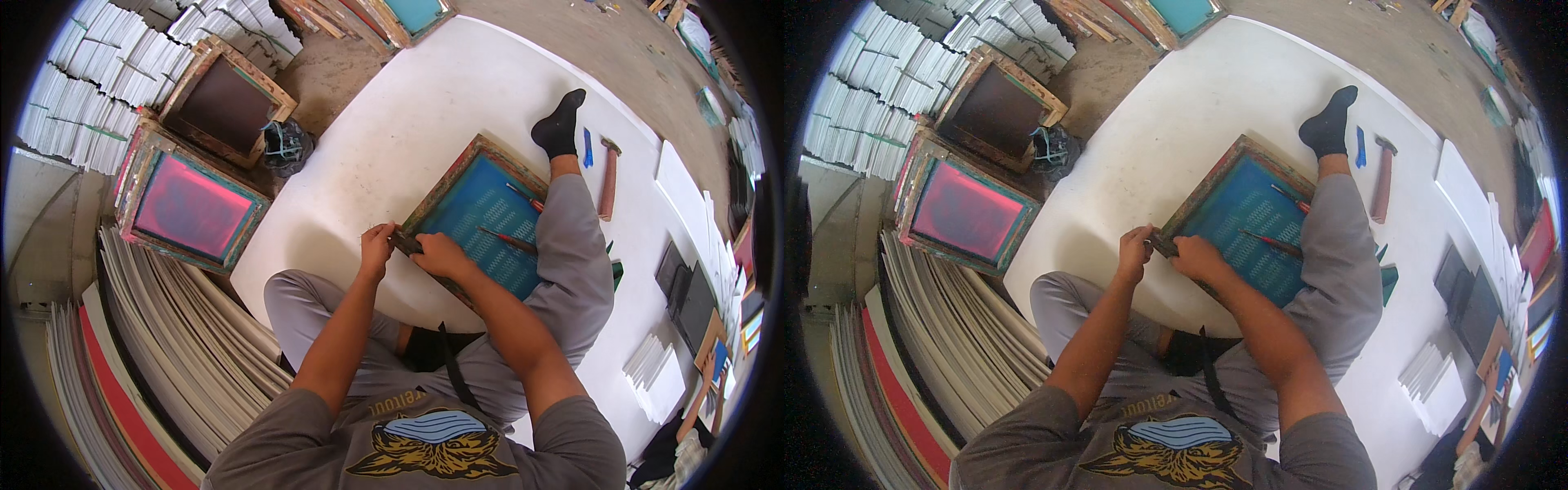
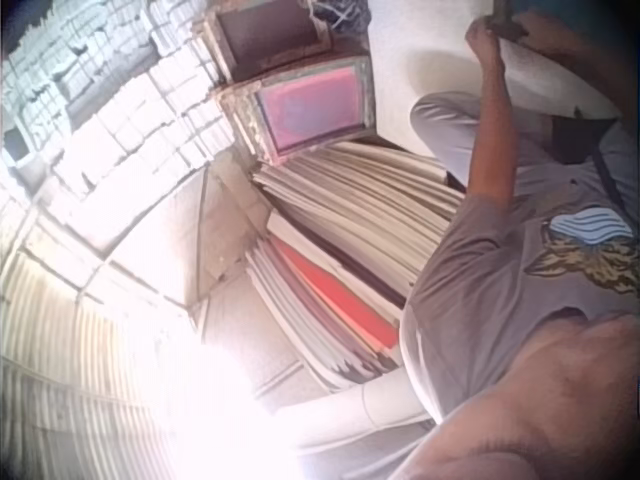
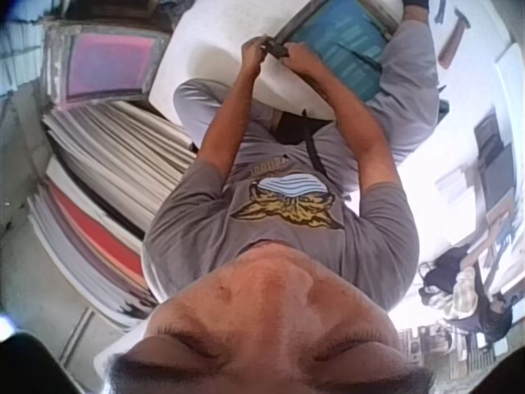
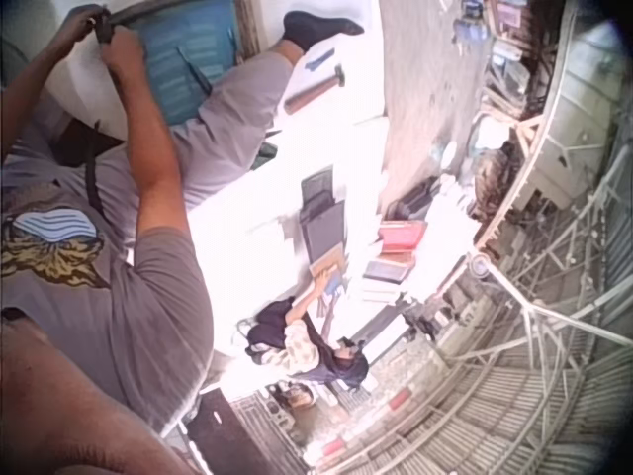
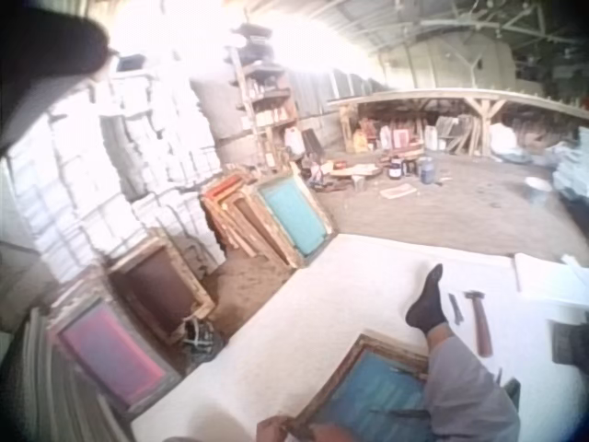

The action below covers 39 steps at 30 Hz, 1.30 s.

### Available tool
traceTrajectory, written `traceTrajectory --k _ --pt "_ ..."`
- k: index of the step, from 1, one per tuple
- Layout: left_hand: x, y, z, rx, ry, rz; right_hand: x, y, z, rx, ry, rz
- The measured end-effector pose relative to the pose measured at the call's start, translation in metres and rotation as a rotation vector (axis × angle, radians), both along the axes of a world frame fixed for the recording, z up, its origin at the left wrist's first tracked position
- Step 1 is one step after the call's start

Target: The person sits on the floor and uses pliers and a screwdriver to remove staples and screws from the wooden frame of a screen printing frame. They carefully pry off the staples and unscrew fasteners to disassemble the frame.

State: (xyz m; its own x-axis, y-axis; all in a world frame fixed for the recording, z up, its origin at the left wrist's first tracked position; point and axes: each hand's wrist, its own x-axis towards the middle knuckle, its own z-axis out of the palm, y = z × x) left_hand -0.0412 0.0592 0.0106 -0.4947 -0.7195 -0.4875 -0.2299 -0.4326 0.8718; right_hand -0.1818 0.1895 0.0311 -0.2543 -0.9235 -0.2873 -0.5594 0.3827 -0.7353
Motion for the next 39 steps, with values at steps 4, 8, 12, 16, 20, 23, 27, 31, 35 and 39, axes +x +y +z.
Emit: traceTrajectory --k 4,8,12,16,20,23,27,31,35,39 --pt "-0.002 -0.005 0.002 0.192 -0.026 0.122 -0.011 -0.005 -0.014 0.071 -0.185 0.082" --pt "0.011 -0.018 -0.007 0.014 -0.201 0.182 -0.017 0.001 0.003 0.348 -0.949 -0.219" --pt "0.020 -0.035 -0.032 -0.202 -0.264 0.233 -0.023 0.004 -0.005 0.271 -1.243 -0.400" --pt "0.018 -0.035 -0.037 -0.424 -0.369 0.270 -0.038 0.008 -0.020 0.260 -1.283 -0.407" --pt "0.019 -0.030 -0.036 -0.438 -0.415 0.246 -0.046 0.008 -0.029 0.247 -1.285 -0.408" --pt "0.016 -0.023 -0.033 -0.415 -0.424 0.233 -0.050 0.008 -0.028 0.243 -1.299 -0.389" --pt "0.019 -0.021 -0.038 -0.441 -0.395 0.234 -0.048 0.005 -0.024 0.274 -1.354 -0.428" --pt "0.013 -0.014 -0.032 -0.402 -0.399 0.206 -0.055 0.007 -0.033 0.328 -1.373 -0.399" --pt "0.011 -0.008 -0.033 -0.429 -0.398 0.181 -0.062 0.005 -0.038 0.382 -1.370 -0.341" --pt "0.003 0.002 -0.027 -0.444 -0.400 0.149 -0.070 0.004 -0.047 0.412 -1.307 -0.338"
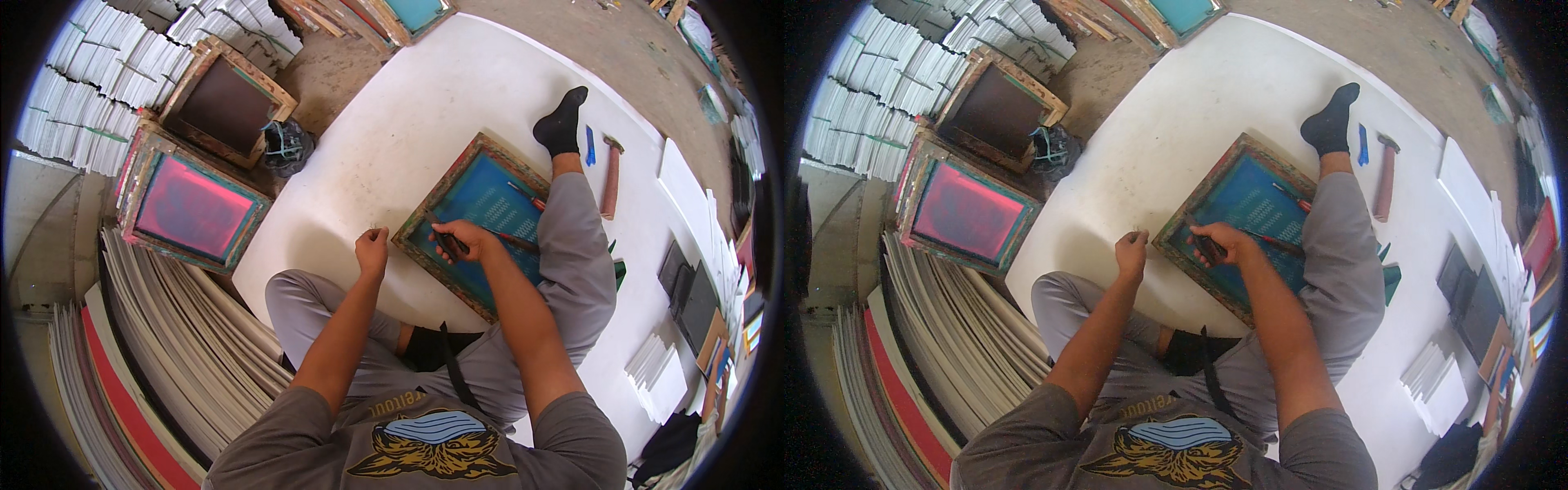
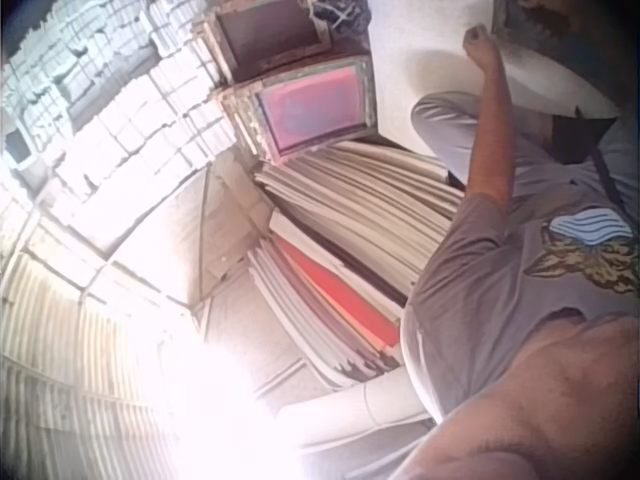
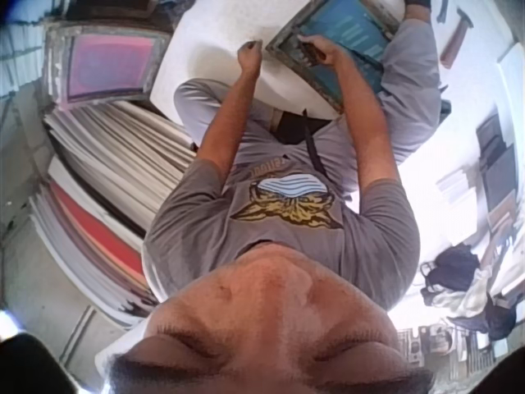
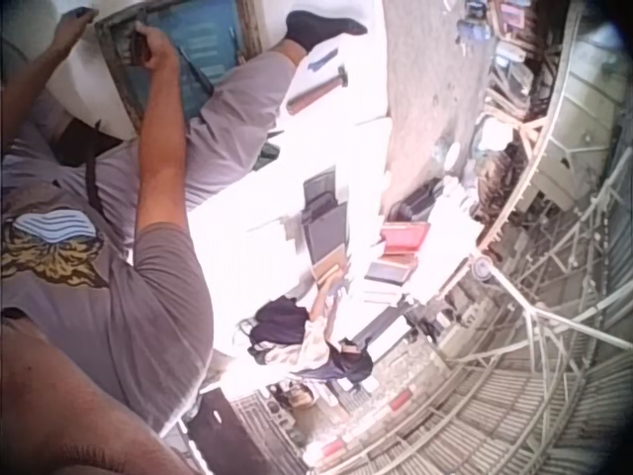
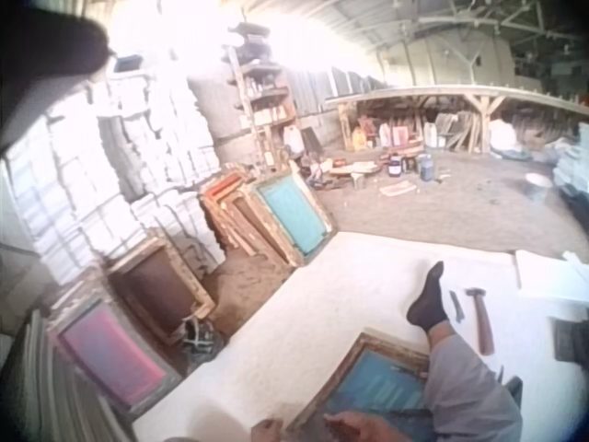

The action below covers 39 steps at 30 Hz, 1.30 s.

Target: The person sits on the floor and uses pliers and a screwdriver to remove staples and screws from the wooden frame of a screen printing frame. They carefully pry off the staples and unscrew fasteners to disassemble the frame.

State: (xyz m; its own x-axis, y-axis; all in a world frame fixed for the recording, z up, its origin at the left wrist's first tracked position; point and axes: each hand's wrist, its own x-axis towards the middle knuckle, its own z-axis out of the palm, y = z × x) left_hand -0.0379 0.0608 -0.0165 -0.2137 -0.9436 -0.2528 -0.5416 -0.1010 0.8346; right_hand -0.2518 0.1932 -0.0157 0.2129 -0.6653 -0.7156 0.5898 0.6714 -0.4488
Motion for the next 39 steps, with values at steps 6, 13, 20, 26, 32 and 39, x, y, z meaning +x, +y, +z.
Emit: traceTrajectory --k 6,13,20,26,32,39 --pt "0.003 0.005 -0.004 0.076 -0.017 -0.011 0.014 -0.004 0.031 -0.024 0.574 0.162" --pt "-0.002 0.009 -0.004 -0.045 0.017 0.004 0.038 -0.007 0.028 -0.191 1.316 0.441" --pt "-0.009 0.002 0.018 0.156 0.243 -0.078 0.059 -0.011 0.055 -0.336 1.360 0.421" --pt "-0.007 -0.006 0.033 0.651 0.461 -0.079 0.055 -0.012 0.059 -0.362 1.041 0.438" --pt "-0.004 -0.010 0.029 0.730 0.413 -0.162 0.049 -0.008 0.036 -0.278 0.509 0.328" --pt "-0.001 -0.021 0.026 0.892 0.419 -0.154 0.042 -0.006 0.055 -0.245 0.253 0.370"
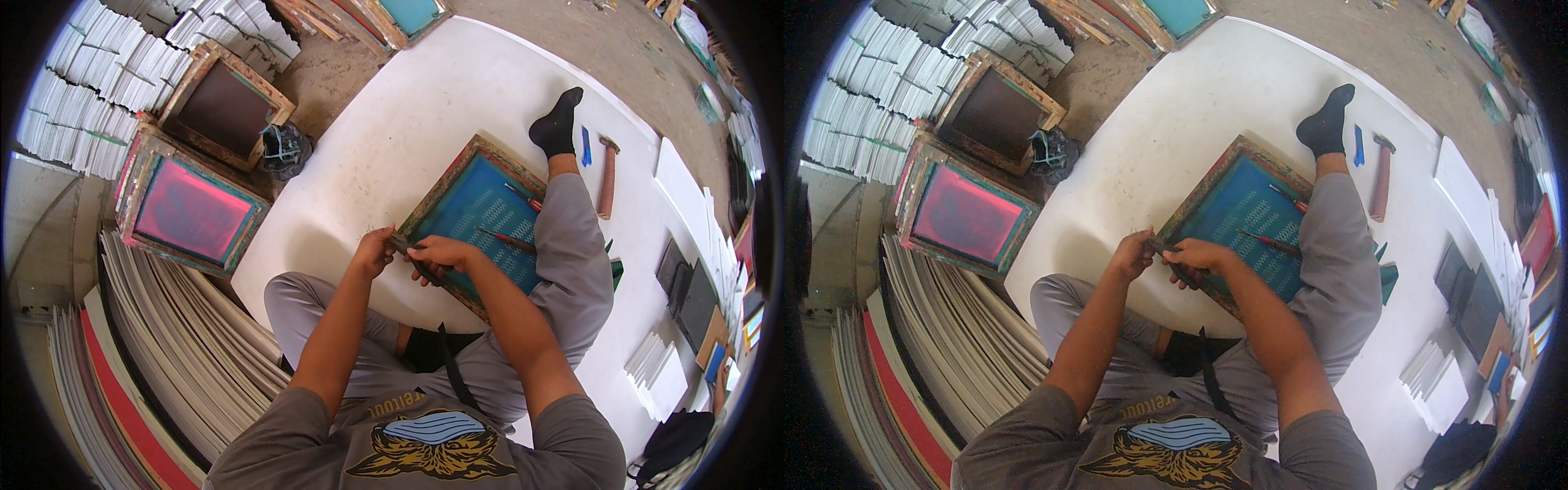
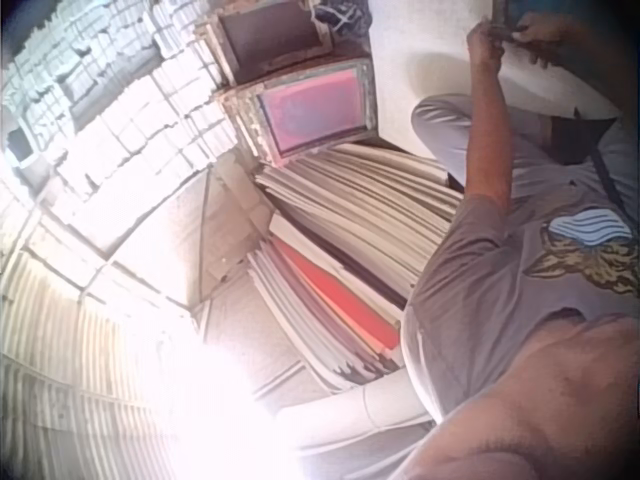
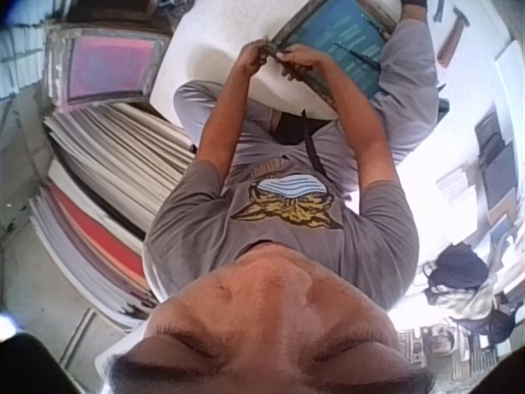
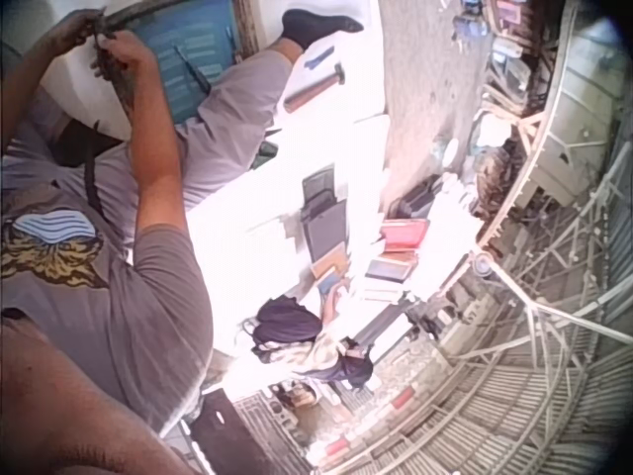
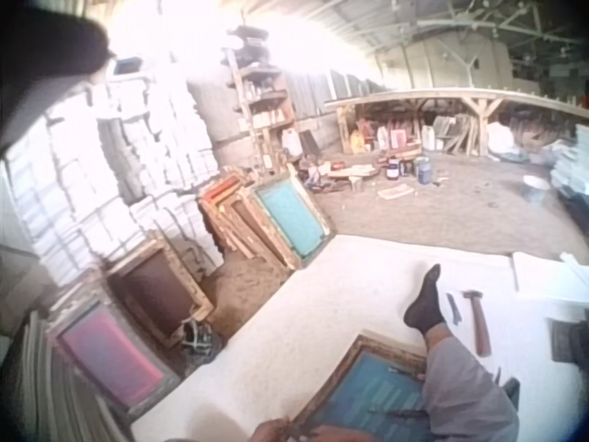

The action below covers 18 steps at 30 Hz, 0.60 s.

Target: The person sits on the floor and uses pliers and a screwdriver to remove staples and screws from the wooden frame of a screen printing frame. They carefully pry off the staples and unscrew fasteners to disassemble the frame.

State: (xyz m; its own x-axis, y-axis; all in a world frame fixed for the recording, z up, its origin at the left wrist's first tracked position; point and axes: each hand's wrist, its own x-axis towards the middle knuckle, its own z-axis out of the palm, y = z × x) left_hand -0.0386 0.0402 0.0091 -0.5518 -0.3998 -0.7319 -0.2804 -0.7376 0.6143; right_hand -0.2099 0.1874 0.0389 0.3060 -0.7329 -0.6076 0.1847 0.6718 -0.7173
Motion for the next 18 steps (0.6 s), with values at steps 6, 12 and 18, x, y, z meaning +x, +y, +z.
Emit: traceTrajectory --k 6,12,18 --pt "0.001 -0.009 0.000 -0.205 -0.189 0.150 -0.001 0.000 -0.010 0.017 -0.115 -0.238" --pt "0.008 -0.019 -0.018 -0.668 -0.361 0.283 0.004 0.001 -0.029 0.063 -0.330 -0.626" --pt "0.009 -0.009 -0.032 -0.753 -0.321 0.295 0.009 -0.001 -0.034 0.075 -0.403 -0.737"
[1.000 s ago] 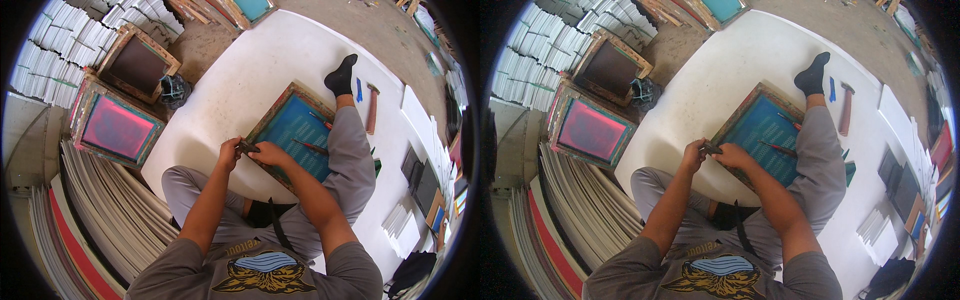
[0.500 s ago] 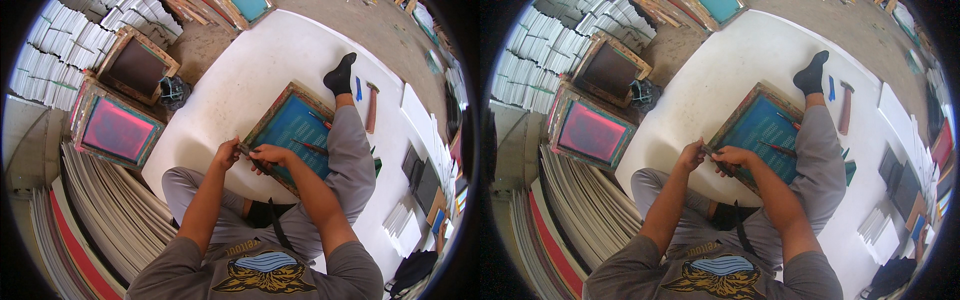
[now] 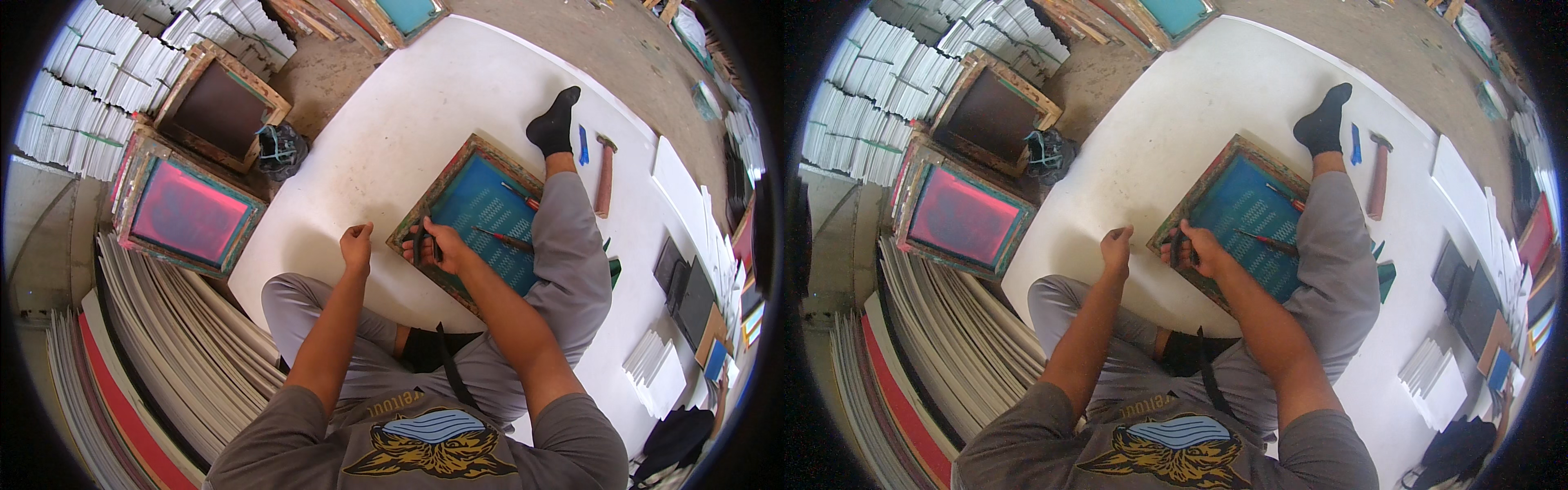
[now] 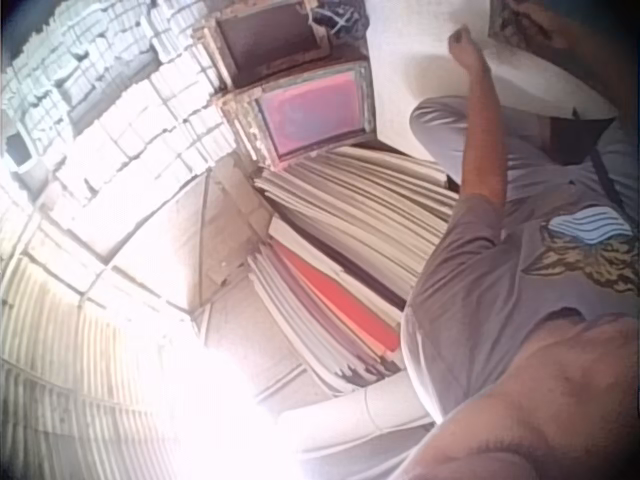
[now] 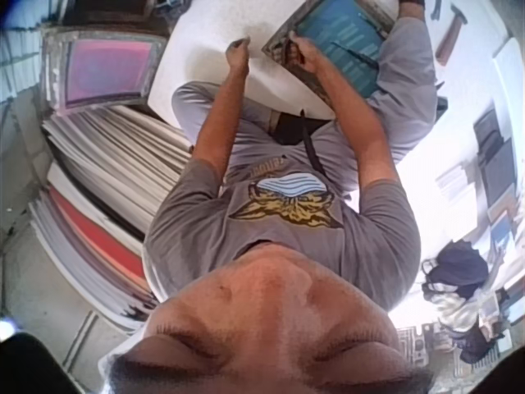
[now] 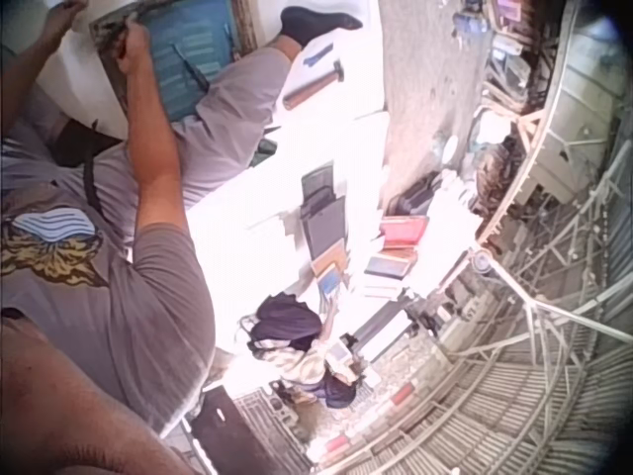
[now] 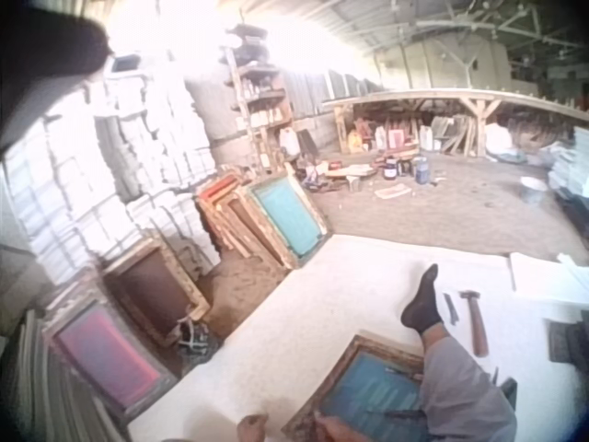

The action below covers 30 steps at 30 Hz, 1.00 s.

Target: The person sits on the floor and uses pliers and a screwdriver to remove staples and screws from the wooden frame of a screen printing frame. They carefully pry off the staples and unscrew fasteners to disassemble the frame.

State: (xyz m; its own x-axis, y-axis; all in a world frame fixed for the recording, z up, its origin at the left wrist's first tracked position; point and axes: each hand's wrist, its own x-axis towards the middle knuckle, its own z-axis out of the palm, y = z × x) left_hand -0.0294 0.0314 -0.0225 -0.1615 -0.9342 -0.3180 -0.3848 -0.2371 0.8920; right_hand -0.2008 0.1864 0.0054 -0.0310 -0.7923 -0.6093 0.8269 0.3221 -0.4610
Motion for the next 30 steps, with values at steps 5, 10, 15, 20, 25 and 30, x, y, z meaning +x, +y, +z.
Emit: traceTrajectory --k 5,10,15,20,25,30 --pt "-0.002 0.008 0.001 -0.037 -0.032 -0.041 0.002 -0.003 -0.008 -0.024 -0.116 -0.065" --pt "-0.003 0.011 0.003 -0.059 -0.065 -0.074 0.011 -0.005 -0.011 -0.060 -0.263 -0.153" --pt "-0.003 0.013 -0.002 -0.063 -0.052 -0.105 0.017 -0.009 -0.008 0.038 -0.221 -0.197" --pt "0.000 0.017 -0.006 -0.027 -0.059 -0.130 0.013 -0.008 0.018 0.235 0.256 0.008" --pt "-0.005 0.025 -0.006 -0.007 -0.046 -0.193 0.005 -0.004 0.005 0.261 0.560 0.081" --pt "-0.013 0.035 -0.001 0.102 -0.021 -0.174 -0.002 -0.001 -0.011 0.285 0.900 0.182"
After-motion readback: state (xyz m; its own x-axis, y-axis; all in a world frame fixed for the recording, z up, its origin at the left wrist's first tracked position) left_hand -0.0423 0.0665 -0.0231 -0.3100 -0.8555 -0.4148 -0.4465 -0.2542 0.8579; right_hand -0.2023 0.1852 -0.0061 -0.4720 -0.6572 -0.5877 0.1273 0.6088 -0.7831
